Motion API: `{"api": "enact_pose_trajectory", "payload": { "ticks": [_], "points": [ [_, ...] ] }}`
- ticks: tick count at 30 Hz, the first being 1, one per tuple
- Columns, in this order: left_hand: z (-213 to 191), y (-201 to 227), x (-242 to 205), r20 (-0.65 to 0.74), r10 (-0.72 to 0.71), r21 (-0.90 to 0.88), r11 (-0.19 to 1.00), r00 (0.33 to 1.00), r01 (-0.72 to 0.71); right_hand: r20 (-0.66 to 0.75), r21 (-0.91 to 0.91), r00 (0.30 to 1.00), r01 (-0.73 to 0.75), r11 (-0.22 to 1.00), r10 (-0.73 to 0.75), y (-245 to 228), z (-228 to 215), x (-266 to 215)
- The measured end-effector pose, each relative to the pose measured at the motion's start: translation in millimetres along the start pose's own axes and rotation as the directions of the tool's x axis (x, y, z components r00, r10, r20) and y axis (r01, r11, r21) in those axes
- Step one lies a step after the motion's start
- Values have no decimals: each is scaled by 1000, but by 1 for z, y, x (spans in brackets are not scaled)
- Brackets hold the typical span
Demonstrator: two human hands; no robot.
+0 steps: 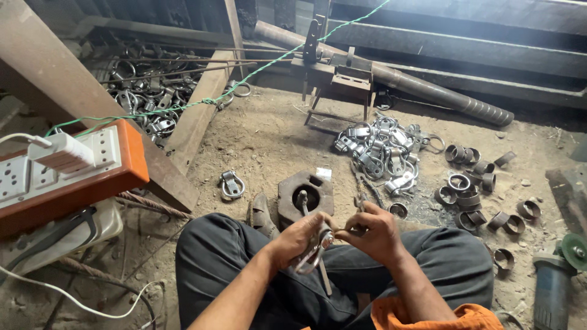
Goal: The person sits on the floor and uses a wrench to tighten a bolt on a metal shackle-like component. They repeatedly adjust the wrench and rotate the part to secure the fastener.
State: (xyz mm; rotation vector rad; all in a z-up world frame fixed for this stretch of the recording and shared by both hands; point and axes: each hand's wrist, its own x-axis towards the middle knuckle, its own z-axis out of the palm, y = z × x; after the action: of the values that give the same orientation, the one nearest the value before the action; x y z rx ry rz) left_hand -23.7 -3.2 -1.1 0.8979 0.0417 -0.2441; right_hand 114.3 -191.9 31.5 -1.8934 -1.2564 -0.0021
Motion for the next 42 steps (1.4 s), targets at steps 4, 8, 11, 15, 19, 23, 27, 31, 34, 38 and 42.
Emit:
{"api": "enact_pose_trajectory", "payload": {
  "ticks": [4,8,11,15,19,23,27,31,34,38,42],
  "points": [
    [4,-7,5,-81,20,74,997,997,-14,2,-10,1000,5,1000,-5,2,4,-3],
    [4,-18,6,-165,11,102,995,986,6,53,36,999,-5,999,3,0,7,-3],
    [-4,-32,12,-161,148,137,982,976,-126,71,37,998,-2,999,-1,-3,4,0],
    [-9,-38,17,-138,259,202,952,956,-229,15,19,995,99,995,-99,-3,0,2],
    [-11,-26,16,-263,235,108,971,936,-214,-168,-48,979,112,992,-119,26,2,3],
    [-22,-19,17,-330,408,191,912,851,-363,-52,521,909,-329,788,414,38,7,-13],
    [-30,-23,21,-352,543,279,838,762,-469,332,596,824,-561,575,460,4,29,-15],
    [-31,-19,21,-439,440,142,895,783,-423,343,673,872,-488,556,350,-23,38,-11],
    [-27,-13,17,-451,385,96,918,805,-385,237,354,908,-411,840,345,-28,35,-10],
    [-22,-11,17,-429,410,110,908,805,-403,121,184,992,-42,982,19,-35,19,-4],
    [-20,-12,16,-353,426,119,903,833,-412,188,113,981,-67,991,45,-44,1,7]
  ]
}}
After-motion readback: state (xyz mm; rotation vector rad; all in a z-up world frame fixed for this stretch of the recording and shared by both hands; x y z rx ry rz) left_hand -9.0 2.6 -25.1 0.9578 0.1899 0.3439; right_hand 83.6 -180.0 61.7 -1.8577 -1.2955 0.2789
